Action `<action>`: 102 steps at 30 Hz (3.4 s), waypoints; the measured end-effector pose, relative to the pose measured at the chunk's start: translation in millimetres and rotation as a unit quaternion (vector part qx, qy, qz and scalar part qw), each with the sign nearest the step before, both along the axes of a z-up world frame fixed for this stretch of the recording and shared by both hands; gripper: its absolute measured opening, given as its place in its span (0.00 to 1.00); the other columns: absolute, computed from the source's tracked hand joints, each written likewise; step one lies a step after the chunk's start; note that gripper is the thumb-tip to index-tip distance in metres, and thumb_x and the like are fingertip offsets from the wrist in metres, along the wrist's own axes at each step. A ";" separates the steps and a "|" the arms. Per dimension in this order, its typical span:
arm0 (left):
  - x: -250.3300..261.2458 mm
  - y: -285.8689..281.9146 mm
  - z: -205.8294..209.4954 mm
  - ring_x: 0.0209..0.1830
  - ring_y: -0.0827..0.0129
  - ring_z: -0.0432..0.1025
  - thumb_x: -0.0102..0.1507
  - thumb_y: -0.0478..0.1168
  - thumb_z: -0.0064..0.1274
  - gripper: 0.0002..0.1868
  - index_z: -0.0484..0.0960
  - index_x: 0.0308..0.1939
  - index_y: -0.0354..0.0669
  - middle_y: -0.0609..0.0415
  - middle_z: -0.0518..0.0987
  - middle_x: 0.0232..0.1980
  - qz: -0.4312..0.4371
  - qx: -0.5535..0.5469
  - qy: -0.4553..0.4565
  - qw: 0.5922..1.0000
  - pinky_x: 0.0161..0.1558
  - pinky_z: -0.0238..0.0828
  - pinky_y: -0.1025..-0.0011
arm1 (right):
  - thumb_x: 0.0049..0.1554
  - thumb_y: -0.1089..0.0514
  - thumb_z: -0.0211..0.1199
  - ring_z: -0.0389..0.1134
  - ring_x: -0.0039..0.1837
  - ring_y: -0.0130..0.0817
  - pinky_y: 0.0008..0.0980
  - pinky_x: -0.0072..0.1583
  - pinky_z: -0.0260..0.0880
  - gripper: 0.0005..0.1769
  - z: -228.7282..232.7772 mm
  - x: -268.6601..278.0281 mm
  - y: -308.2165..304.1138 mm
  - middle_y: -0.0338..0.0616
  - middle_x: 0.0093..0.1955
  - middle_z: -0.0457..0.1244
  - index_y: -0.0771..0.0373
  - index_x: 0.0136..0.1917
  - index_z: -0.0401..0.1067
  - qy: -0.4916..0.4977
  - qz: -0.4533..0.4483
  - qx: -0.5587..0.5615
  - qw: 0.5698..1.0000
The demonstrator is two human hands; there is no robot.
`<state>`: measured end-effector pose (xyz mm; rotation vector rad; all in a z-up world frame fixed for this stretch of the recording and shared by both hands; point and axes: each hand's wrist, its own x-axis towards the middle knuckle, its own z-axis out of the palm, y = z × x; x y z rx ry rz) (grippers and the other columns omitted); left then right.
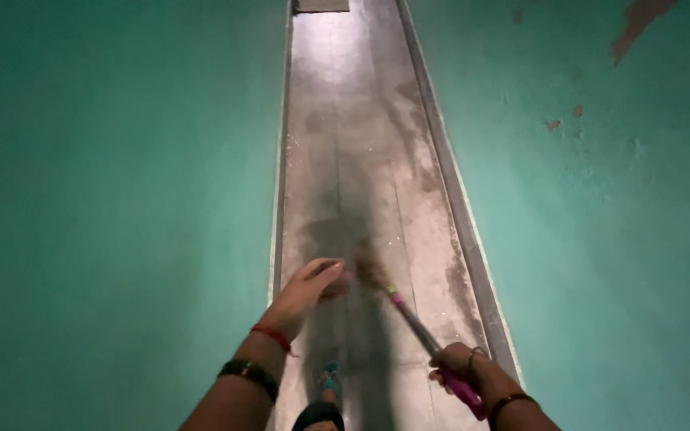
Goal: The person sweeps a tiled floor using a broom with a pink handle. They move from a room with a woven cot and a decorative floor mat into a narrow hallway with teal walls, sweeping debris along the way.
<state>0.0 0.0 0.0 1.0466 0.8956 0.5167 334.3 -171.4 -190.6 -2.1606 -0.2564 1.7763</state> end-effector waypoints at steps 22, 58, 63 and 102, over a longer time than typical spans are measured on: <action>29.7 219.0 10.8 0.54 0.63 0.78 0.67 0.53 0.49 0.24 0.77 0.60 0.40 0.48 0.83 0.54 -0.089 0.023 -0.001 0.996 0.52 0.73 0.67 | 0.57 0.62 0.58 0.61 0.29 0.32 0.32 0.31 0.64 0.07 0.2 -57.0 240.0 0.48 0.33 0.62 0.65 0.47 0.62 0.236 -0.131 0.132 0.954; 415.8 445.3 24.7 0.46 0.73 0.79 0.65 0.48 0.53 0.21 0.79 0.58 0.40 0.54 0.84 0.50 -0.536 0.098 -0.012 0.839 0.49 0.74 0.74 | 0.58 0.55 0.64 0.74 0.58 0.40 0.42 0.58 0.76 0.15 164.4 207.8 359.6 0.44 0.56 0.72 0.53 0.59 0.78 -0.334 0.204 -0.300 0.870; 451.4 496.0 11.3 0.45 0.69 0.79 0.67 0.47 0.53 0.20 0.77 0.57 0.37 0.50 0.82 0.50 -0.621 0.060 -0.050 0.780 0.50 0.77 0.72 | 0.59 0.51 0.64 0.73 0.62 0.42 0.42 0.61 0.74 0.17 211.4 193.1 397.8 0.45 0.60 0.70 0.55 0.60 0.77 -0.344 0.178 -0.310 0.868; 460.0 520.6 49.1 0.54 0.66 0.78 0.67 0.52 0.49 0.21 0.76 0.57 0.42 0.51 0.82 0.55 -0.706 0.103 0.001 0.701 0.57 0.72 0.66 | 0.59 0.31 0.57 0.71 0.65 0.44 0.44 0.65 0.71 0.29 163.3 18.1 382.0 0.43 0.60 0.70 0.50 0.64 0.71 -0.378 0.007 -0.221 0.899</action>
